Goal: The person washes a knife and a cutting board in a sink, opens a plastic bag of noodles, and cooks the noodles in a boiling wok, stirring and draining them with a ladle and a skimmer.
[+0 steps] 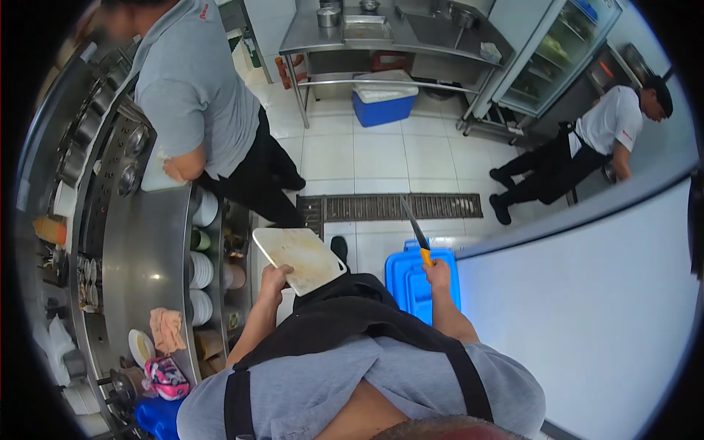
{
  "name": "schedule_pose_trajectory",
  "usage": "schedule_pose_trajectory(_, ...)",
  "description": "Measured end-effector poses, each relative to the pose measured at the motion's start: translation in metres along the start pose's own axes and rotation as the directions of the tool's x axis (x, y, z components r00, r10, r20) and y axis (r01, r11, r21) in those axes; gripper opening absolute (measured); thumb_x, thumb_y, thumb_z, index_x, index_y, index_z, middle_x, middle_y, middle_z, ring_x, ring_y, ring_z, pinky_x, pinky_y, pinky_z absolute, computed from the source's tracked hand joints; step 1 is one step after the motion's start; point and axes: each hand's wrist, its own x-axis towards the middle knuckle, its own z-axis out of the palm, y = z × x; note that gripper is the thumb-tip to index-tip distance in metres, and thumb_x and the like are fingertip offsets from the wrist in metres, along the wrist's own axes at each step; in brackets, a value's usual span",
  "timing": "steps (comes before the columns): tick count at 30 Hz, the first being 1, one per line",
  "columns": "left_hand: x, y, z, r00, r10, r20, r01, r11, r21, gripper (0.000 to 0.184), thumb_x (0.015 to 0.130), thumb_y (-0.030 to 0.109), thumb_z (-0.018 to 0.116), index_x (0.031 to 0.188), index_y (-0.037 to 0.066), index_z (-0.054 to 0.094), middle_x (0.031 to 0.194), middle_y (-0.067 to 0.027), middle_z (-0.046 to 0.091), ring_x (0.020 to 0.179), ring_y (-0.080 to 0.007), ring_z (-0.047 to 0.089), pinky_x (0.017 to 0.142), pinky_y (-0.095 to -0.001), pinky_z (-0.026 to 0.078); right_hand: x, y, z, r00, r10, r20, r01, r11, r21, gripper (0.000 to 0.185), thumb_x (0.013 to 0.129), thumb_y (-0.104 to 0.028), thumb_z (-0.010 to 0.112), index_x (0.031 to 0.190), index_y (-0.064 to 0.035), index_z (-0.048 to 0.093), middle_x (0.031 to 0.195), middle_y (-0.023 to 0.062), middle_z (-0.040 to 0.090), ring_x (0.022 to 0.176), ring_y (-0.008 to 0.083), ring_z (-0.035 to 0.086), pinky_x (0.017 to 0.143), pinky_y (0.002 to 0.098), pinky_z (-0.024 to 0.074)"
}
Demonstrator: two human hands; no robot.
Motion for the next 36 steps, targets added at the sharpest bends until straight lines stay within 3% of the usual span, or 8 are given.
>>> schedule_pose_trajectory(8,0.147,0.096,0.091,0.998,0.029,0.064,-0.019,0.989,-0.149,0.037,0.07,0.002,0.058,0.105,-0.011,0.057,0.098,-0.0193,0.063,0.082,-0.0285,0.064,0.073,-0.0348,0.051,0.146,-0.047,-0.01,1.0,0.009,0.027,-0.002,0.973,-0.231,0.03,0.065,-0.024,0.071,0.081,0.0012,0.065,0.066,0.0168,0.064,0.052,0.0228,0.063,0.053,0.036,0.0507)
schedule_pose_trajectory(10,0.184,0.145,0.125,0.997,0.032,0.072,-0.029,0.999,-0.034,0.038,0.07,0.002,0.058,0.105,-0.012,0.057,0.099,-0.0194,0.064,0.084,-0.0268,0.063,0.076,-0.0326,0.048,0.176,-0.051,-0.014,1.0,0.016,0.012,-0.013,0.973,-0.229,0.03,0.065,-0.023,0.07,0.082,0.0017,0.065,0.065,0.016,0.064,0.05,0.022,0.062,0.051,0.0352,0.0503)
schedule_pose_trajectory(14,0.281,0.209,0.201,0.957,0.179,0.227,-0.175,0.984,-0.039,0.037,0.071,0.003,0.059,0.104,-0.012,0.058,0.098,-0.0184,0.064,0.085,-0.0253,0.063,0.077,-0.0326,0.047,0.232,-0.044,-0.016,0.992,0.12,-0.027,-0.122,0.989,-0.086,0.03,0.066,-0.021,0.069,0.084,0.0021,0.065,0.064,0.0142,0.064,0.047,0.0197,0.061,0.048,0.0335,0.0495)
schedule_pose_trajectory(16,0.302,0.257,0.245,0.949,0.165,0.27,-0.171,0.985,-0.004,0.036,0.072,0.004,0.058,0.104,-0.011,0.058,0.098,-0.018,0.064,0.085,-0.0254,0.063,0.078,-0.0324,0.047,0.244,-0.068,-0.031,0.944,0.329,-0.015,-0.328,0.942,0.069,0.032,0.065,-0.023,0.067,0.084,0.0029,0.066,0.081,0.0214,0.065,0.08,0.0352,0.064,0.075,0.0425,0.0497)
schedule_pose_trajectory(22,0.372,0.368,0.378,0.919,0.213,0.331,-0.172,0.974,-0.148,0.037,0.074,0.006,0.059,0.108,-0.009,0.056,0.102,-0.0168,0.063,0.086,-0.0255,0.062,0.077,-0.0325,0.048,0.311,-0.094,-0.054,0.899,0.437,-0.018,-0.422,0.879,0.22,0.034,0.067,-0.024,0.066,0.085,0.0044,0.064,0.073,0.022,0.064,0.073,0.0349,0.065,0.068,0.0412,0.0501)
schedule_pose_trajectory(26,0.406,0.418,0.446,0.938,0.171,0.301,-0.107,0.97,-0.217,0.038,0.074,0.006,0.06,0.109,-0.008,0.054,0.1,-0.0164,0.062,0.091,-0.0258,0.062,0.078,-0.0347,0.049,0.395,-0.118,-0.094,0.947,0.306,-0.098,-0.283,0.939,0.197,0.035,0.069,-0.024,0.067,0.09,0.0034,0.065,0.078,0.0215,0.065,0.077,0.0338,0.065,0.069,0.0403,0.0491)
schedule_pose_trajectory(35,0.464,0.522,0.546,0.915,0.335,0.226,-0.249,0.907,-0.338,0.039,0.074,0.003,0.058,0.11,-0.011,0.053,0.105,-0.0173,0.06,0.093,-0.0256,0.061,0.084,-0.0332,0.047,0.669,-0.178,-0.208,0.987,0.078,-0.14,-0.039,0.964,0.262,0.03,0.074,-0.016,0.068,0.095,0.0042,0.061,0.076,0.0164,0.065,0.064,0.0208,0.061,0.062,0.033,0.0473)
schedule_pose_trajectory(36,0.473,0.532,0.559,0.92,0.324,0.22,-0.238,0.909,-0.343,0.039,0.074,0.003,0.058,0.11,-0.011,0.053,0.105,-0.0173,0.06,0.093,-0.0256,0.061,0.084,-0.0332,0.047,0.701,-0.179,-0.212,0.978,0.005,-0.207,0.054,0.959,0.277,0.027,0.076,-0.013,0.067,0.094,0.0043,0.06,0.071,0.0095,0.061,0.058,0.0139,0.055,0.054,0.0279,0.0431)
